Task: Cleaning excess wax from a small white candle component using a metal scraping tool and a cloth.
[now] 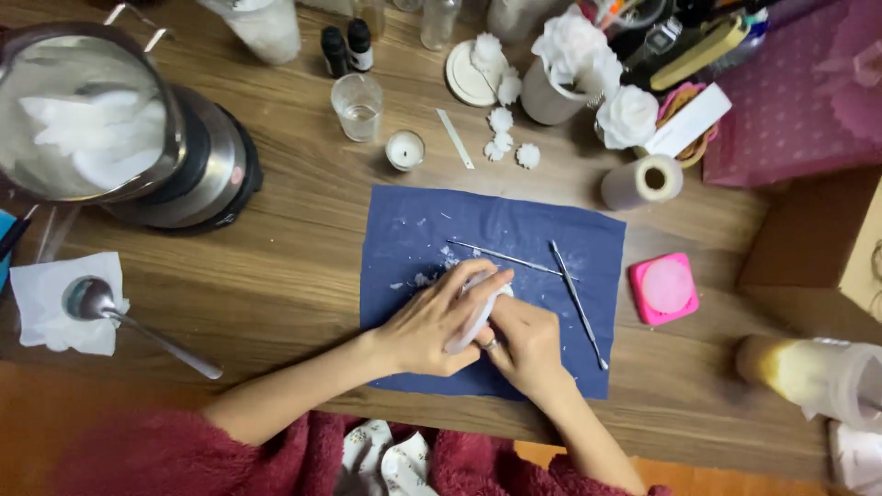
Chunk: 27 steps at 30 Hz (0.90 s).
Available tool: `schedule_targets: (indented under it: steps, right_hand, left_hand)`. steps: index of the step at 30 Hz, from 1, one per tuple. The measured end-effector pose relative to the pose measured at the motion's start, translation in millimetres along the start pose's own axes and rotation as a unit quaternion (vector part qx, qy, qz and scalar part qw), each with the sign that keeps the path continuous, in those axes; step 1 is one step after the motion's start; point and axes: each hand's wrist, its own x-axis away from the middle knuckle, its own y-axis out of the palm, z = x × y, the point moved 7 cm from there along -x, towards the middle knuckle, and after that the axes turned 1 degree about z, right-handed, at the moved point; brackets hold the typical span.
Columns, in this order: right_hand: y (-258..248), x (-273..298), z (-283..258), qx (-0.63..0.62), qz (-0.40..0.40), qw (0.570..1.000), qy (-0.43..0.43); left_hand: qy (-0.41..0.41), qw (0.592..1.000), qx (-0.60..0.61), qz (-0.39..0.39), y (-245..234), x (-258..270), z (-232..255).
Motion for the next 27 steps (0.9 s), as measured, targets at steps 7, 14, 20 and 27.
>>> schedule_targets:
  steps: [7,14,20,27]
  right_hand:
    - [-10,-14,-22,-0.192,0.006,0.981,-0.031]
    - [-8,-14,-24,-0.272,0.081,0.957,-0.064]
    - [-12,-19,-29,-0.316,0.093,0.94,-0.092]
    - [-3,-22,-12,-0.168,0.002,0.986,-0.005]
  left_hand:
    - [0.046,0.99,0.129,-0.025,-22,-10,30]
    - [0.079,0.961,0.264,0.021,-26,-7,26]
    - [0.036,0.957,0.279,0.068,-33,-5,33]
    - [-0.075,0.987,0.138,0.036,-27,-6,-6]
